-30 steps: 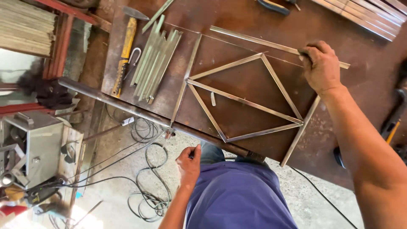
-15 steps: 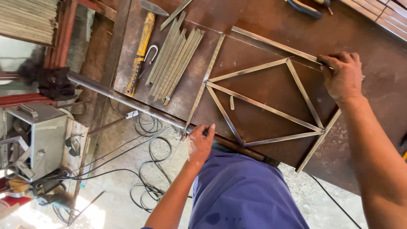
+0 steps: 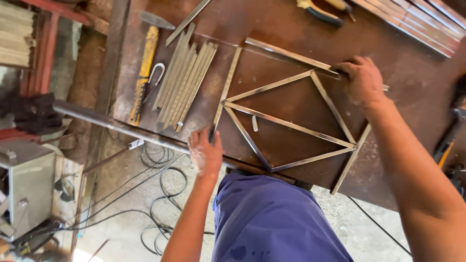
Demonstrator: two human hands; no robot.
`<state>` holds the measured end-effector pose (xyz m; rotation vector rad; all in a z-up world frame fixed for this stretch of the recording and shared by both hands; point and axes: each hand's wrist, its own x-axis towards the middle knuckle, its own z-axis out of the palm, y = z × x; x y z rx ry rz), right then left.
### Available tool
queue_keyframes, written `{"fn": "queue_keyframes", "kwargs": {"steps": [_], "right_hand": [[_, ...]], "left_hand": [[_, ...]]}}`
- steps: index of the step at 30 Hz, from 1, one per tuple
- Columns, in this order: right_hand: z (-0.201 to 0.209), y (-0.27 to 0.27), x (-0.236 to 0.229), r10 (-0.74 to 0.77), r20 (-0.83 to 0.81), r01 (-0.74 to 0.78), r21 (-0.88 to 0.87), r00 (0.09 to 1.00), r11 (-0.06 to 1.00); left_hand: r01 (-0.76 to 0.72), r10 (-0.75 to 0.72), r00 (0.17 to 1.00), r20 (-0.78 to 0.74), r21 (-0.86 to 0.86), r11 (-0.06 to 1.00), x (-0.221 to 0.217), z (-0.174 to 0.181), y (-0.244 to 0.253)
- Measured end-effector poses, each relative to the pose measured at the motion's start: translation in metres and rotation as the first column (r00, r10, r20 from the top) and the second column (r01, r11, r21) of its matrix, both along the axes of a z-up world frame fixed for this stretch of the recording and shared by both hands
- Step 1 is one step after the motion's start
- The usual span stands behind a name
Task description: Assembling and welding a decorative metal frame by measuring, positioning, and tack-welding metal bars.
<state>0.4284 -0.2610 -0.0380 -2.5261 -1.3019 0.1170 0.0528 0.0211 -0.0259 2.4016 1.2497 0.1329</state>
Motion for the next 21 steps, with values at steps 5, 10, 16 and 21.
{"fn": "queue_keyframes", "kwargs": {"steps": [5, 10, 16, 21], "right_hand": [[-0.017, -0.002, -0.003, -0.069, -0.049, 0.068, -0.020, 0.996, 0.997], [-0.015, -0.003, -0.005, -0.059, -0.085, 0.057, -0.033, 0.995, 0.998], [-0.026, -0.008, 0.003, -0.062, -0.046, 0.060, -0.062, 0.997, 0.996], [-0.024, -0.006, 0.003, -0.021, -0.063, 0.018, -0.047, 0.998, 0.999]], "left_hand": [[0.047, -0.048, 0.998, 0.041, 0.018, 0.999, -0.004, -0.025, 0.015], [0.042, -0.044, 0.999, -0.032, -0.062, 0.997, 0.001, -0.023, 0.017], [0.030, -0.034, 0.998, -0.052, -0.081, 0.996, 0.002, -0.028, 0.018], [0.051, -0.052, 0.998, -0.040, -0.029, 0.998, 0.002, -0.028, 0.018]]}}
